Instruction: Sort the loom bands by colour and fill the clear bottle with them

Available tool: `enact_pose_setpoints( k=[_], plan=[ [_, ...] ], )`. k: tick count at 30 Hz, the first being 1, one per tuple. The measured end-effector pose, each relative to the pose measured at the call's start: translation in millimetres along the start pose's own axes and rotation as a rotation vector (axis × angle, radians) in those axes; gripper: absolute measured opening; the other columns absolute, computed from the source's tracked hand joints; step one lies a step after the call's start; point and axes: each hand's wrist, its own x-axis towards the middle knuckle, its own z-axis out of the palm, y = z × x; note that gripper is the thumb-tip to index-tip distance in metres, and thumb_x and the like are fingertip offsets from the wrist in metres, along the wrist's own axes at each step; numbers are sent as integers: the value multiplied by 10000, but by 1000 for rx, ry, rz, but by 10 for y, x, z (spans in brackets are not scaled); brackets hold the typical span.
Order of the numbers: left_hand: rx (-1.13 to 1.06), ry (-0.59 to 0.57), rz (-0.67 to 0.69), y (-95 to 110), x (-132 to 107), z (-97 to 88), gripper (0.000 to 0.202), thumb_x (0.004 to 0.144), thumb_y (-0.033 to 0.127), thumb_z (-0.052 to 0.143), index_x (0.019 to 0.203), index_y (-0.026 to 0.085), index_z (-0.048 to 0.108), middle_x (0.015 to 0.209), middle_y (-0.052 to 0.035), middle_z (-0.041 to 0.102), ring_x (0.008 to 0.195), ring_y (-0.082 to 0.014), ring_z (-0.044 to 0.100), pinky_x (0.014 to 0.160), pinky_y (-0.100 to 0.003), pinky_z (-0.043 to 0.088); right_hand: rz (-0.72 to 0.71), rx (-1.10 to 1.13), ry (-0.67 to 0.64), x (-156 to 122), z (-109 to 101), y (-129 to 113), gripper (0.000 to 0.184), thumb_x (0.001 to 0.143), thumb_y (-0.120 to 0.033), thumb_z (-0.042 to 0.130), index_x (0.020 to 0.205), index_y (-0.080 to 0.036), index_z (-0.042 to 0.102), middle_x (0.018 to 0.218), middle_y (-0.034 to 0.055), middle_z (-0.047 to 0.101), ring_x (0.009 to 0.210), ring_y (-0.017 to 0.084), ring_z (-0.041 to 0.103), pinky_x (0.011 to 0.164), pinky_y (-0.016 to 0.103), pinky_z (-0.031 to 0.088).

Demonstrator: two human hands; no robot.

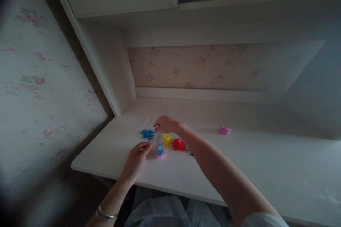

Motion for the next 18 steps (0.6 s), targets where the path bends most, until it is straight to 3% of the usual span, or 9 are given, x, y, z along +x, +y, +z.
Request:
enact_pose_setpoints(
  k=[6,10,14,18],
  plan=[
    [-1,-33,-4,0,6,-40,319,794,440,523,873,162,657,825,-55,682,763,-172,601,685,-256,443,42,-73,-91,198,187,19,305,711,-336,654,978,-207,724,900,68,715,803,194,651,626,208,440],
    [10,-47,24,-41,15,-32,303,810,427,511,882,168,649,832,-52,678,777,-172,599,697,-263,450,50,-83,-63,222,276,36,249,738,-286,612,949,-223,729,881,51,716,790,175,649,600,192,426],
    [34,-69,39,-45,17,-28,295,824,419,498,888,173,648,853,-52,680,781,-168,605,699,-266,454,40,-67,0,179,251,46,209,758,-231,580,892,-208,739,813,48,716,729,156,640,582,189,415],
    [71,-78,41,-20,30,-43,297,828,423,494,885,177,650,835,-44,684,762,-162,614,688,-259,460,8,-44,90,43,122,65,174,783,-216,575,836,-196,740,829,52,705,779,157,624,661,205,426]
  ],
)
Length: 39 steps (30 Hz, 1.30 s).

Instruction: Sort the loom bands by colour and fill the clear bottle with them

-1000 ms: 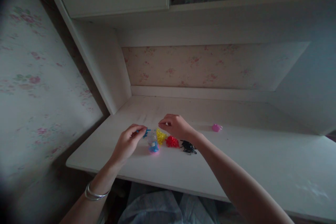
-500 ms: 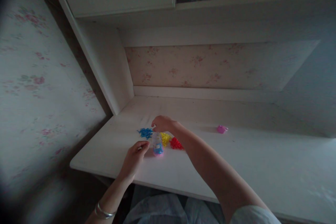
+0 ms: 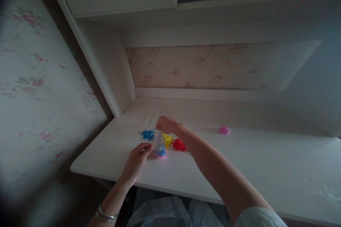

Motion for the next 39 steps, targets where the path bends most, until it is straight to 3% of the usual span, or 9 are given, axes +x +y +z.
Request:
enact_pose_setpoints(
  k=[4,9,12,16,22,29,34,39],
  plan=[
    [141,52,67,20,93,-72,277,843,393,473,887,188,653,876,-46,681,798,-162,620,715,-264,466,-11,15,101,-220,-173,5,198,836,-217,534,881,-189,725,913,64,677,853,155,602,742,230,423],
    [531,94,215,55,277,-219,229,846,321,481,936,189,645,944,-63,645,864,-170,604,794,-279,454,-89,124,321,-612,-392,-119,206,883,-246,508,930,-198,703,929,51,638,825,120,591,760,224,419],
    [703,86,200,71,342,-257,216,848,317,495,995,232,629,1030,-50,619,909,-168,601,809,-263,446,-109,127,406,-855,-517,-257,209,895,-241,491,929,-213,695,927,39,625,800,112,591,738,219,419],
    [833,19,177,46,374,-226,197,861,323,490,983,266,633,1034,-30,601,868,-163,615,744,-252,440,-147,15,411,-1101,-646,-413,209,906,-241,470,933,-225,676,932,30,611,760,106,578,680,213,413],
    [876,44,160,-24,432,-181,205,869,278,482,1022,254,616,1046,-43,592,859,-168,615,727,-258,433,-282,-294,448,-1233,-727,-464,208,910,-165,436,933,-200,640,908,54,614,745,137,534,654,270,380],
    [871,61,147,-51,508,-246,190,858,278,499,987,244,634,1037,-48,603,878,-171,608,747,-256,438,-363,-439,413,-1201,-771,-552,227,929,-140,392,896,-184,613,861,50,614,707,144,513,616,295,342],
    [865,50,140,-36,497,-249,193,866,270,471,879,236,661,1000,-51,615,855,-170,611,739,-257,439,-386,-351,429,-1190,-770,-545,209,924,-165,420,949,-203,624,888,50,621,730,142,532,638,289,363],
    [743,98,182,-37,514,-261,204,846,260,471,837,220,671,948,-53,636,839,-167,609,759,-262,441,-274,-230,495,-1273,-738,-448,225,913,-198,445,1004,-228,648,903,52,627,747,133,557,679,274,404]
  ],
)
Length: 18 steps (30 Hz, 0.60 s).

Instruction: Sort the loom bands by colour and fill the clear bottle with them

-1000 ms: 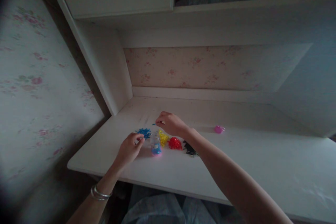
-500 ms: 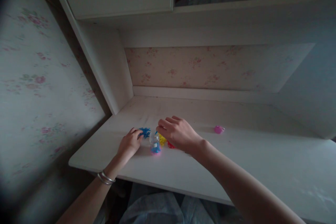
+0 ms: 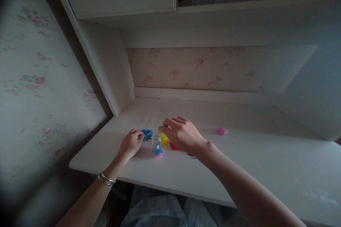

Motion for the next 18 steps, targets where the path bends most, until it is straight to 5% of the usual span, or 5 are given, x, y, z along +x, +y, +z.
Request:
enact_pose_setpoints(
  k=[10,18],
  plan=[
    [-483,66,44,367,2,-475,300,816,423,503,886,195,684,881,-35,666,705,-140,580,647,-238,449,530,450,234,-594,384,-267,213,904,-270,473,914,-206,675,825,56,628,682,128,584,605,234,461],
    [-490,13,255,836,-105,-799,240,840,359,515,856,199,692,848,-32,634,634,-101,532,596,-222,428,661,586,241,-868,586,-459,198,885,-293,494,893,-216,676,804,54,624,583,130,538,496,239,416]
  ],
)
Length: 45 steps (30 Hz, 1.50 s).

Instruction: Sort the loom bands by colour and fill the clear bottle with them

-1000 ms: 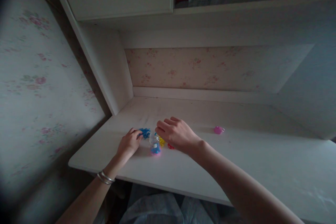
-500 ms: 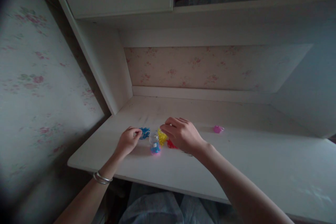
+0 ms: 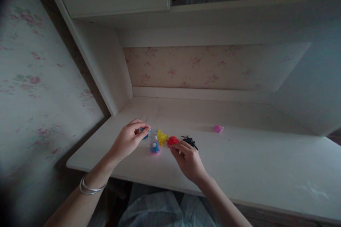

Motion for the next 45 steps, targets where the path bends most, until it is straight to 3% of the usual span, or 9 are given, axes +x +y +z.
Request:
enact_pose_setpoints(
  k=[12,16,21,27,30,36,40,45],
  plan=[
    [56,-72,60,32,-18,81,246,878,331,478,901,194,681,866,-35,617,740,-115,568,640,-214,449,41,55,-35,-71,9,68,198,885,-279,499,913,-199,678,862,61,626,681,129,558,568,218,420],
    [45,-37,38,-20,-19,82,265,884,346,461,901,191,675,871,-38,628,723,-115,564,631,-216,444,48,41,-35,-42,-6,87,201,883,-292,501,900,-198,678,812,49,615,628,121,537,533,221,403],
    [14,36,-69,-263,-49,85,286,869,388,469,917,185,665,910,-44,655,753,-130,586,675,-238,454,23,5,-61,155,-31,60,203,876,-298,508,866,-201,686,777,35,621,599,110,531,533,217,403],
    [-43,36,-295,-688,-275,221,265,825,386,510,899,192,675,902,-36,698,783,-159,629,708,-252,466,-14,-86,-128,671,-2,68,190,849,-262,515,864,-218,699,817,15,667,633,100,570,607,209,428],
    [-39,-12,-370,-847,-397,326,237,811,348,508,856,195,684,880,-28,707,768,-163,632,709,-250,461,-40,-176,-195,992,116,135,199,844,-275,512,869,-222,703,837,12,681,675,108,589,639,207,426],
    [-46,-59,-382,-930,-485,384,311,820,410,475,898,197,687,875,-31,706,773,-169,622,702,-244,444,-167,-484,-553,1508,571,305,279,863,-286,464,1013,-218,689,962,49,683,865,158,614,754,228,422],
    [-32,-65,-423,-917,-488,357,321,811,421,478,894,194,690,859,-36,707,750,-167,617,671,-235,434,-174,-546,-655,1643,883,422,317,831,-286,512,1107,-243,662,1024,80,670,905,192,614,721,236,434],
    [-22,-76,-443,-932,-493,358,328,813,415,462,901,194,688,835,-35,705,725,-159,610,651,-226,426,-194,-580,-735,1699,1101,434,276,823,-319,526,1040,-282,692,893,41,691,794,182,635,603,209,430]
  ],
)
